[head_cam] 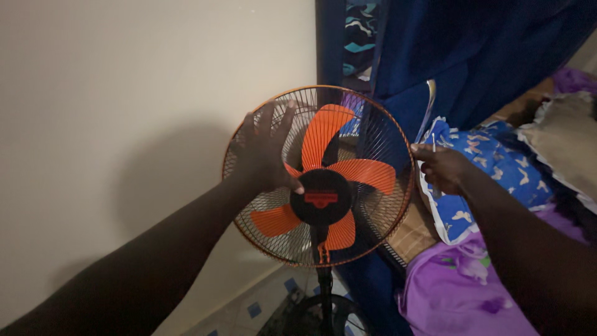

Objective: The person uses a screwdriver to loosen screws on the front grill of a standing fan. They then remove the front grill and set it aside, exposing the fan blades.

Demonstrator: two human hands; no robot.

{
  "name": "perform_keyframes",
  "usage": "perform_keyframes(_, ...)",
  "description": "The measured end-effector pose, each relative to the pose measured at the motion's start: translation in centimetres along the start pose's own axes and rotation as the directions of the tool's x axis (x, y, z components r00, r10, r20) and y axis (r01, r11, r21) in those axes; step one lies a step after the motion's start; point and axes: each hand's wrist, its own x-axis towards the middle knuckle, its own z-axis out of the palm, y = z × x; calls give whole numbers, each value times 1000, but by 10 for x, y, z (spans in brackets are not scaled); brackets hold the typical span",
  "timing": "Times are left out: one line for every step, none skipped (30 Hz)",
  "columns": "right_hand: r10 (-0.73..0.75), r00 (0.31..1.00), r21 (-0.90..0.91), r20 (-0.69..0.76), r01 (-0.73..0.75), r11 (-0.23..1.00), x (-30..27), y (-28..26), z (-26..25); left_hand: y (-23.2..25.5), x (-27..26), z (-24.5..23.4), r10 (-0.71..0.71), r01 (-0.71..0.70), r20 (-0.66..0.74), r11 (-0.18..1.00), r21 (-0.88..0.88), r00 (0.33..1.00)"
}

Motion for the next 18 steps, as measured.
perform_keyframes(21, 1000, 21, -14, -20, 1000, -2, 1, 0, 1, -1, 0, 4, -4, -4, 1000, 3, 1000)
perform_keyframes(10, 1000, 23, 19, -11, 1000, -5, 1, -1, 0, -3, -1, 5, -5, 1, 1000, -2, 1000)
perform_keyframes(-3, 999, 23, 50, 2, 1000, -4, -2, -3, 0, -2, -2, 6, -6, 3, 1000, -8, 1000)
perform_keyframes(-17, 997, 23, 81, 15, 1000, -2, -3, -5, -1, -1, -3, 7, -7, 4, 1000, -14, 1000)
perform_keyframes(-27, 996, 18, 85, 26, 1000, 1, -1, -7, -1, -1, -3, 5, -5, 1, 1000, 2, 1000)
perform_keyframes(-38, 995, 12, 89, 37, 999, 6, 3, -11, 0, -1, -2, 2, -2, -2, 1000, 18, 1000)
perform_keyframes(-42, 995, 10, 90, 41, 999, 12, 9, -17, 0, -1, -2, 3, -3, 1, 999, 34, 1000)
perform_keyframes(-14, 997, 45, 74, 11, 999, 19, 15, -25, 0, 1, -2, 9, -9, -1, 1000, 29, 1000)
perform_keyframes(21, 998, 76, 67, -26, 997, 27, 23, -31, -2, 0, -1, 7, -7, 1, 1000, 24, 1000)
perform_keyframes(56, 997, 108, 61, -63, 992, 35, 31, -37, -6, -1, 0, 5, -5, 3, 1000, 18, 1000)
perform_keyframes(177, 984, 136, 29, -180, 974, 41, 37, -43, -8, 0, 2, 10, -10, 1, 1000, 16, 1000)
perform_keyframes(297, 955, 167, 0, -292, 942, 42, 43, -45, -11, 1, 5, 15, -15, -2, 1000, 14, 1000)
perform_keyframes(413, 910, 204, -30, -399, 894, 38, 44, -46, -13, 3, 9, 25, -25, -2, 1000, 9, 1000)
perform_keyframes(258, 963, -262, -80, -270, 926, 26, 37, -48, -18, 6, 10, 154, -156, -107, 988, -12, 982)
perform_keyframes(102, 994, -674, -42, -104, 731, 6, 28, -51, -23, 4, 11, 269, -279, -208, 960, -22, 940)
perform_keyframes(-18, 997, -930, 71, 73, 360, -16, 15, -50, -25, 3, 12, 372, -397, -309, 918, -19, 875)
perform_keyframes(2, 999, -821, 40, 32, 570, -35, -1, -44, -25, 2, 14, 265, -274, -193, 961, -21, 945)
perform_keyframes(27, 1000, -664, 13, -12, 748, -49, -20, -36, -26, -1, 14, 146, -147, -76, 989, -6, 986)
